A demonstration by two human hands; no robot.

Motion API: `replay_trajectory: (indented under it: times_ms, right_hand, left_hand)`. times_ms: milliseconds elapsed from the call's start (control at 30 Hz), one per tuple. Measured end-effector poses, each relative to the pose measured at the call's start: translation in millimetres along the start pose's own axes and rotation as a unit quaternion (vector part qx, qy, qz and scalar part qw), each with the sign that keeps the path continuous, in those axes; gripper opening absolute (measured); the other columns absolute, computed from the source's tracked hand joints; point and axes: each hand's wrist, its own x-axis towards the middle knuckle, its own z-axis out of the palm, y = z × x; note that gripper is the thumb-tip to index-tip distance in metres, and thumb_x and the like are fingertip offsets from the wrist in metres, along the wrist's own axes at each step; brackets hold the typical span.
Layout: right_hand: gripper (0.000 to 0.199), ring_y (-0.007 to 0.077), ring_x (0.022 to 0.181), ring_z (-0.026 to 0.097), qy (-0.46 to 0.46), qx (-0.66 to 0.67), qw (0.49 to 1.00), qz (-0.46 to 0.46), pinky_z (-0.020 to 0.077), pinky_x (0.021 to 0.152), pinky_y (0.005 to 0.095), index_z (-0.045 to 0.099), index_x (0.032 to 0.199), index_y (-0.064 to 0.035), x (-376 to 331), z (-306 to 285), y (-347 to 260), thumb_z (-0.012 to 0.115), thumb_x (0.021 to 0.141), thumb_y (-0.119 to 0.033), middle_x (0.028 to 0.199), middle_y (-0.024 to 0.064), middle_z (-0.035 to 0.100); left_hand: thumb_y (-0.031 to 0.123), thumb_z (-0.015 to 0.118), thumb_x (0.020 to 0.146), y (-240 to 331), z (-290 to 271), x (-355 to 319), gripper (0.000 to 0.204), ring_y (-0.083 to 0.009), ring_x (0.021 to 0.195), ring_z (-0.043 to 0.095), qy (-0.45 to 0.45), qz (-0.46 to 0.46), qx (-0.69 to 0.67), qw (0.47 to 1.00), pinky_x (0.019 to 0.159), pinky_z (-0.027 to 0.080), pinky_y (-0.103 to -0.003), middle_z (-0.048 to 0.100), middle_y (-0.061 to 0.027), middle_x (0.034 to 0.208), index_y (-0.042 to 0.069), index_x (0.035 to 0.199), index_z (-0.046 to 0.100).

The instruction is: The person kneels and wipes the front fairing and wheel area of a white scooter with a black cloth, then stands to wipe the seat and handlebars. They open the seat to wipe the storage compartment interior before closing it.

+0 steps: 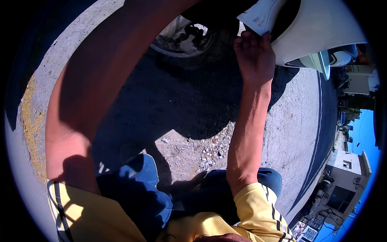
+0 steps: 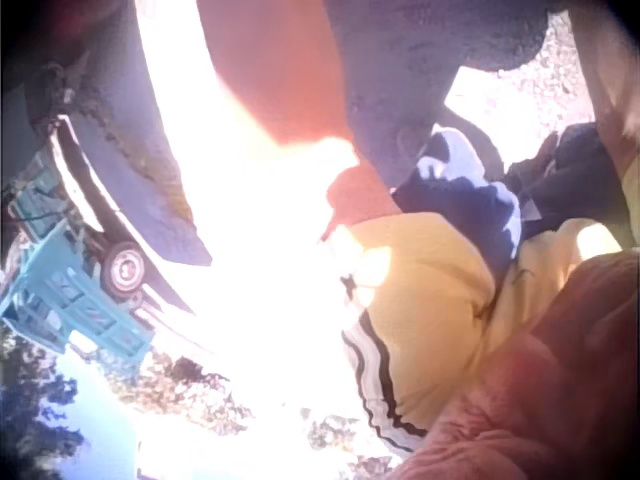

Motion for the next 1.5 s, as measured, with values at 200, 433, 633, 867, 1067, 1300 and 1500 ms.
replay_trajectory:
  times_ms: [200, 433, 633, 867, 1067, 1300, 1500]
  right_hand:
    - [0.028, 0.023, 0.099, 0.062, 0.058, -0.038, 0.997, -0.028, 0.0501, 0.09, 0.0441, 0.056, 0.126, -0.0081, -9.8, -15.5, -16.2, 0.046, 0.115, -0.031, 0.112, 0.0076, 0.067]
    - [0.026, 0.0203, 0.1, 0.063, 0.095, -0.092, 0.991, -0.034, 0.0499, 0.09, 0.0425, 0.059, 0.126, -0.0091, -20.3, 6.0, -0.6, 0.049, 0.114, -0.03, 0.111, 0.0065, 0.069]
    - [0.025, 0.0184, 0.099, 0.062, 0.073, -0.132, 0.988, -0.023, 0.0481, 0.091, 0.0392, 0.064, 0.126, -0.0112, -38.0, -14.9, -10.3, 0.051, 0.113, -0.028, 0.11, 0.003, 0.069]
    - [0.031, 0.0153, 0.098, 0.062, 0.11, -0.123, 0.986, -0.004, 0.0477, 0.089, 0.0381, 0.066, 0.132, -0.0114, -49.8, -17.3, -16.0, 0.055, 0.111, -0.032, 0.108, -0.0012, 0.069]
    - [0.034, 0.0159, 0.098, 0.062, 0.069, -0.086, 0.993, -0.042, 0.0484, 0.088, 0.0386, 0.066, 0.133, -0.0093, -55.0, -20.2, -21.0, 0.056, 0.111, -0.033, 0.108, 0.0001, 0.07]
    - [0.034, 0.0154, 0.092, 0.064, 0.092, -0.07, 0.991, -0.06, 0.0515, 0.079, 0.034, 0.067, 0.129, -0.0072, -46.2, -25.8, -18.2, 0.059, 0.109, -0.033, 0.105, 0.0021, 0.071]
    - [0.035, 0.0136, 0.091, 0.064, 0.125, -0.073, 0.989, -0.032, 0.0511, 0.078, 0.0315, 0.067, 0.129, -0.0057, -54.0, -13.7, -7.6, 0.061, 0.107, -0.033, 0.106, 0.0021, 0.071]
  left_hand:
    - [0.038, 0.082, 0.087, 5.6, -22.2, -59.0, 0.077, -0.0488, 0.14, 0.046, -0.07, 0.241, -0.131, 0.959, 0.119, 0.037, -0.054, 0.039, -0.033, 0.155, -0.003, 0.143, 0.047]
    - [0.056, 0.067, 0.095, 26.0, -29.4, -1.6, 0.084, -0.0447, 0.139, 0.049, -0.185, 0.015, -0.036, 0.982, 0.117, 0.038, -0.047, 0.047, -0.0347, 0.149, -0.013, 0.141, 0.051]
    - [0.055, 0.079, 0.082, 53.4, -12.0, -40.9, 0.088, -0.0431, 0.15, 0.036, -0.041, 0.131, -0.004, 0.991, 0.124, 0.029, -0.054, 0.038, -0.0341, 0.159, -0.004, 0.142, 0.056]
    - [0.051, 0.079, 0.084, 15.3, -24.2, -35.0, 0.084, -0.0431, 0.15, 0.037, -0.064, 0.19, -0.068, 0.977, 0.124, 0.031, -0.052, 0.039, -0.0339, 0.16, -0.005, 0.142, 0.055]
    - [0.053, 0.078, 0.086, 56.4, -14.5, -20.2, 0.087, -0.0474, 0.15, 0.035, -0.079, 0.06, 0.059, 0.993, 0.126, 0.027, -0.054, 0.036, -0.0385, 0.158, -0.008, 0.143, 0.053]
    - [0.059, 0.084, 0.078, 26.9, -43.7, -37.1, 0.102, -0.0497, 0.152, 0.031, -0.195, 0.218, 0.021, 0.956, 0.125, 0.029, -0.055, 0.028, -0.0373, 0.162, -0.006, 0.147, 0.048]
    - [0.06, 0.084, 0.078, 53.7, -5.8, -23.3, 0.113, -0.0564, 0.145, 0.034, -0.122, 0.087, 0.06, 0.987, 0.123, 0.03, -0.059, 0.029, -0.0427, 0.158, -0.013, 0.15, 0.037]
